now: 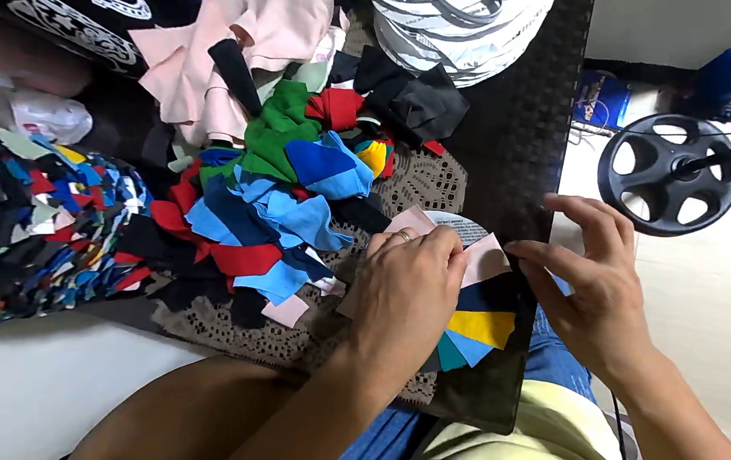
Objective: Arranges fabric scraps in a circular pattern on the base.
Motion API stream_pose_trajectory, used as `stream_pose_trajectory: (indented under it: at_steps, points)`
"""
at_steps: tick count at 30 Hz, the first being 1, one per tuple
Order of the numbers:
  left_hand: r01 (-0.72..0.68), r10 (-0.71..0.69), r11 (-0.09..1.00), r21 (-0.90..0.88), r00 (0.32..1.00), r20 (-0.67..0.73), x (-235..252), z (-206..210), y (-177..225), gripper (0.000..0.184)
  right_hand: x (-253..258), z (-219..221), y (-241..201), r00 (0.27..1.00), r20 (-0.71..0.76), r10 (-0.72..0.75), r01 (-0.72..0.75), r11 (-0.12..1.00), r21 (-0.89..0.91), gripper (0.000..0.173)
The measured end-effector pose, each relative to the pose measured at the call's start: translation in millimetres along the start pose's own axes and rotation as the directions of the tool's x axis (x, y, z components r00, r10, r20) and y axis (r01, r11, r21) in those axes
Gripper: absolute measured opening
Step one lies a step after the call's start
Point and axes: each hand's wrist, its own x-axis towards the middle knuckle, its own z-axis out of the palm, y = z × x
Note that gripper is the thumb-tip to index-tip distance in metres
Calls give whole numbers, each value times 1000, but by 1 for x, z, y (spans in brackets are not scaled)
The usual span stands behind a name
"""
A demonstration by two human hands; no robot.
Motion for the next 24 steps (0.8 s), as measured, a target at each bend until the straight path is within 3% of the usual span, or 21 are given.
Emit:
stream_pose_trajectory:
  at_steps: [14, 16, 18, 21, 24]
  points:
    - [-39, 41, 996, 75, 999, -24, 1, -2, 2, 19, 3, 10, 6, 999, 34, -24, 26, 999, -40, 19]
    - [-56, 60, 995, 87, 997, -48, -1, -4, 5, 22, 2, 10, 8, 999, 35, -2, 1, 999, 33, 20]
    - [-81, 85, 994, 69, 995, -55, -8, 1, 6, 29, 1, 6, 10, 996, 31, 85, -90, 969, 230, 24]
    - [-134, 135, 990, 52, 991, -9, -23, 15, 10, 51, 0, -6, 18, 965, -31, 259, -207, 832, 514, 27]
    - [-179, 177, 980, 82, 984, 32, -35, 26, 17, 75, -3, -12, 25, 933, -88, 350, -248, 799, 548, 28]
